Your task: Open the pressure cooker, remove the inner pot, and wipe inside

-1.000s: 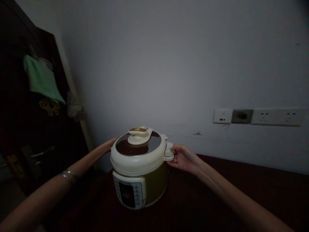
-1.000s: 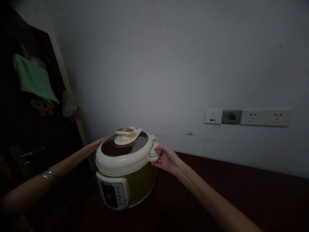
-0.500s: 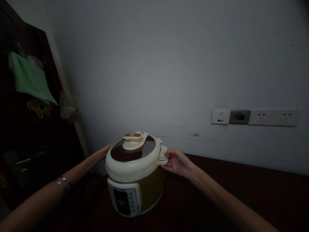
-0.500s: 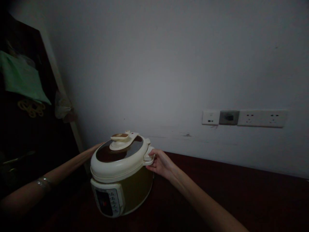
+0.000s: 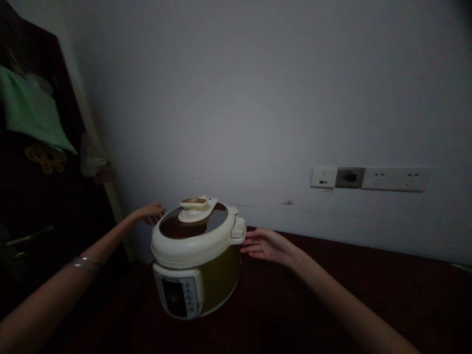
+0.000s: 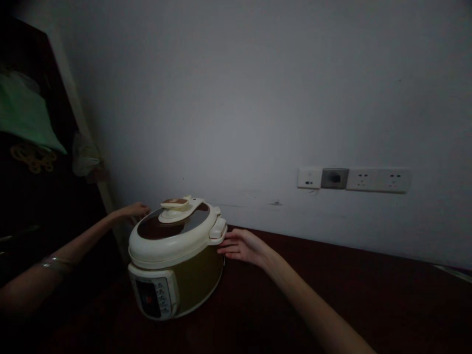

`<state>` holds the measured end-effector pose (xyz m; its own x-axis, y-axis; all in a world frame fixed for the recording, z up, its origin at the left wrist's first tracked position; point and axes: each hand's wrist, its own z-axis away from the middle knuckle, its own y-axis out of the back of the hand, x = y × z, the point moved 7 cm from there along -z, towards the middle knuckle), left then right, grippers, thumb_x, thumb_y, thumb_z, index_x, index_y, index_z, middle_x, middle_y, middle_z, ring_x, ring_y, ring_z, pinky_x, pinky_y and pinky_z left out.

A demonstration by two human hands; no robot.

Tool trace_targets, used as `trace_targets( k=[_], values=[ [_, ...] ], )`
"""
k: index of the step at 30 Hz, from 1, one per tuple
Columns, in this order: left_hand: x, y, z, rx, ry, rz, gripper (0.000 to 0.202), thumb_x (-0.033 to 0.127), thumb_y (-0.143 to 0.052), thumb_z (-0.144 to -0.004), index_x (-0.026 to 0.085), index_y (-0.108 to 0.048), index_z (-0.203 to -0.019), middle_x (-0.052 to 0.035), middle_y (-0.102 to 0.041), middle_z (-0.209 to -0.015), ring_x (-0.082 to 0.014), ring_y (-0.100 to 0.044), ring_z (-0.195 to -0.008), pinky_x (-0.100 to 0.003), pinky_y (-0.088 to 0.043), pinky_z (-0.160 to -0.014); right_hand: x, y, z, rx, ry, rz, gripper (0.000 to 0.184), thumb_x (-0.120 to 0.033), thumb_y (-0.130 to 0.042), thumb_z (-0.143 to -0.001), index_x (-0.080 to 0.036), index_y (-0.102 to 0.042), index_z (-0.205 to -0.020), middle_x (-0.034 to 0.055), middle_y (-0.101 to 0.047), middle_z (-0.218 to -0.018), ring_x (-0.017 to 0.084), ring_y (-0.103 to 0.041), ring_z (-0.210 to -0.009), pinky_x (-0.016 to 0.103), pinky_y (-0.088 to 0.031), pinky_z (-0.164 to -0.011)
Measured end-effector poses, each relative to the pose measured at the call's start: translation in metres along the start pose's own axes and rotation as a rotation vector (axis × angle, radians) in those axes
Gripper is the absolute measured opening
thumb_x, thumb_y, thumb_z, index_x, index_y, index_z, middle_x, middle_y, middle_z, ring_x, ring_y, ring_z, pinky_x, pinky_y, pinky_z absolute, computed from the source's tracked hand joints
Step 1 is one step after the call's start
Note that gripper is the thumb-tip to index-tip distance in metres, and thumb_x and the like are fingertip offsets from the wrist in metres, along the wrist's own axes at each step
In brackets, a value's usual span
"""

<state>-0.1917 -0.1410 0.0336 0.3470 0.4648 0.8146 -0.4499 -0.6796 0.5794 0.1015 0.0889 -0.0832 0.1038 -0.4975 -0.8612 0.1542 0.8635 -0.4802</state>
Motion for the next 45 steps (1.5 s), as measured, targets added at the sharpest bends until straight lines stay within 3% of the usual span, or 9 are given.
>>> trace_targets(
  k=[4,8,13,17,23,26,29,36,45],
  values=[
    [0.055,0.048,0.014,0.362,-0.029,-0.153,0.024,0.025,-0.049,-0.086,0.003,-0.048,-0.096,-0.0045,-0.066,-0.069,-0.0072,-0.053,-0.058,-0.024,-0.047,-0.065,-0.006,0.045,0.028,0.203,0.109,0.088,0.030,-0.021,-0.060,-0.075,-0.014,-0.055,-0.104,0.0100,-0.066,-0.098,0.018,-0.068,-0.081,0.027,-0.050,-0.069],
    [0.134,0.052,0.049,0.673,-0.307,-0.151,0.035,0.019,-0.038,-0.091,0.004,-0.030,-0.121,-0.0132,-0.064,-0.104,-0.0028,-0.052,-0.059,-0.028,-0.050,-0.068,-0.003,0.104,0.061,0.398,0.145,0.236,0.030,-0.025,-0.063,-0.074,-0.015,-0.058,-0.102,0.0087,-0.066,-0.096,0.016,-0.068,-0.075,0.026,-0.049,-0.065],
    [0.218,-0.022,0.155,0.957,-0.823,-0.164,0.039,0.018,-0.037,-0.087,0.004,-0.035,-0.123,-0.0003,-0.061,-0.079,-0.0054,-0.053,-0.056,-0.029,-0.049,-0.068,0.011,0.168,0.111,0.664,0.216,0.599,0.012,-0.018,-0.058,-0.073,-0.014,-0.064,-0.083,0.0034,-0.064,-0.074,0.013,-0.061,-0.063,0.023,-0.043,-0.057],
    [0.239,-0.118,0.227,0.854,-1.056,-0.281,0.028,0.029,-0.044,-0.084,0.014,-0.051,-0.107,0.0050,-0.052,-0.060,-0.0087,-0.051,-0.052,-0.024,-0.044,-0.065,0.035,0.161,0.150,0.607,0.309,1.025,0.014,-0.022,-0.056,-0.075,-0.015,-0.067,-0.081,0.0032,-0.064,-0.073,0.016,-0.058,-0.070,0.028,-0.043,-0.065],
    [0.201,-0.315,0.227,-0.027,-1.061,-0.411,0.028,0.032,-0.039,-0.088,0.020,-0.055,-0.108,-0.0051,-0.064,-0.068,-0.0195,-0.060,-0.059,-0.033,-0.045,-0.064,0.094,0.111,0.184,0.361,0.247,1.364,0.017,-0.031,-0.061,-0.074,-0.019,-0.067,-0.084,0.0046,-0.063,-0.086,0.018,-0.056,-0.079,0.028,-0.042,-0.069],
    [0.152,-0.400,0.207,-0.227,-0.899,-0.542,0.029,0.025,-0.038,-0.085,0.020,-0.054,-0.109,-0.0087,-0.069,-0.083,-0.0247,-0.065,-0.074,-0.038,-0.048,-0.070,0.119,0.098,0.183,0.279,0.246,1.409,0.018,-0.026,-0.057,-0.075,-0.021,-0.068,-0.088,0.0045,-0.064,-0.092,0.017,-0.057,-0.083,0.027,-0.043,-0.072],
    [0.103,-0.457,0.193,-0.323,-0.835,-0.577,0.030,0.023,-0.040,-0.083,0.019,-0.055,-0.109,-0.0103,-0.067,-0.099,-0.0240,-0.065,-0.091,-0.037,-0.050,-0.078,0.137,0.097,0.176,0.267,0.306,1.431,0.022,-0.024,-0.057,-0.072,-0.023,-0.070,-0.090,0.0047,-0.065,-0.092,0.018,-0.058,-0.085,0.028,-0.043,-0.075],
    [0.044,-0.501,0.178,-0.316,-0.876,-0.602,0.043,0.023,-0.039,-0.086,0.009,-0.049,-0.126,-0.0184,-0.046,-0.138,-0.0271,-0.040,-0.130,-0.042,-0.036,-0.107,0.147,0.105,0.174,0.292,0.401,1.356,0.023,-0.031,-0.061,-0.074,-0.022,-0.074,-0.091,0.0055,-0.065,-0.088,0.018,-0.057,-0.084,0.029,-0.042,-0.076],
    [0.040,-0.502,0.175,-0.345,-0.886,-0.583,0.041,0.022,-0.039,-0.085,0.009,-0.054,-0.121,-0.0168,-0.048,-0.137,-0.0255,-0.038,-0.132,-0.040,-0.034,-0.108,0.144,0.105,0.175,0.318,0.382,1.339,0.024,-0.033,-0.063,-0.073,-0.023,-0.074,-0.092,0.0043,-0.065,-0.085,0.018,-0.057,-0.082,0.029,-0.042,-0.074]
  ],
)
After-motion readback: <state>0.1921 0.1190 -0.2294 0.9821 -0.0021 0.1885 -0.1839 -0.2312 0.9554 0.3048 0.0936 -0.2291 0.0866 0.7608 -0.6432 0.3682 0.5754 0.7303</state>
